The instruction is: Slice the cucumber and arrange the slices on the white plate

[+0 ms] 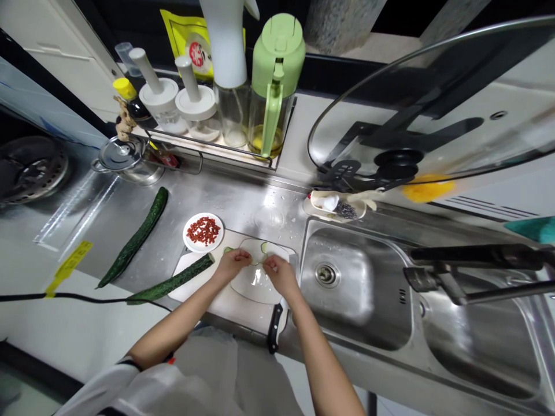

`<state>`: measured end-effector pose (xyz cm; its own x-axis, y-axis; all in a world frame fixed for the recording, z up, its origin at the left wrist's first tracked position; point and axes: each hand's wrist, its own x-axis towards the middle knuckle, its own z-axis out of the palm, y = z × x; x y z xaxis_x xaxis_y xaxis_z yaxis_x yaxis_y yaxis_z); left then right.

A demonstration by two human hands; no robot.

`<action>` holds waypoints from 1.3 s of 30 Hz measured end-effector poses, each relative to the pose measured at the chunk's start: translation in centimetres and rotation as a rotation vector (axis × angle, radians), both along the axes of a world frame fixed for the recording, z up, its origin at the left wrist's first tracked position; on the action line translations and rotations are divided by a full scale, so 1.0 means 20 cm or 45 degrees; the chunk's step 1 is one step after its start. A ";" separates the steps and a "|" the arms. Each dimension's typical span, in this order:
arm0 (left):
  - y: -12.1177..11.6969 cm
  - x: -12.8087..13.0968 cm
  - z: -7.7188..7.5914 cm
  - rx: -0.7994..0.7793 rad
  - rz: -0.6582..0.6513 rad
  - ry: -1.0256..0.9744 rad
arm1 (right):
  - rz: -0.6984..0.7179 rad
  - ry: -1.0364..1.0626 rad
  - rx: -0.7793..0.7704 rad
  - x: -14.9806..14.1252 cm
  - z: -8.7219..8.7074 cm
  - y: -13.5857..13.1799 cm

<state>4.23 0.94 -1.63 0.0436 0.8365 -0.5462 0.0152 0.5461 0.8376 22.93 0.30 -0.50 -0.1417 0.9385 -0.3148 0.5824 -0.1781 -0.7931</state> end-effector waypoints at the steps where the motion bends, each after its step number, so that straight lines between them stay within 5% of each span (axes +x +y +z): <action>1: 0.01 0.02 -0.01 0.057 -0.013 0.092 | 0.004 -0.084 0.064 0.01 -0.01 0.02; 8: 0.07 0.13 -0.04 0.321 -0.176 0.669 | 0.194 -0.523 0.293 0.03 -0.04 0.14; 14: 0.08 0.18 -0.04 0.293 -0.336 0.905 | 0.277 -0.715 0.285 0.03 -0.05 0.18; 25: 0.06 0.20 -0.02 0.289 -0.421 1.009 | 0.383 -0.868 0.276 0.01 -0.03 0.19; 39: 0.04 0.21 0.00 0.330 -0.417 1.077 | 0.488 -0.905 0.503 0.02 -0.06 0.17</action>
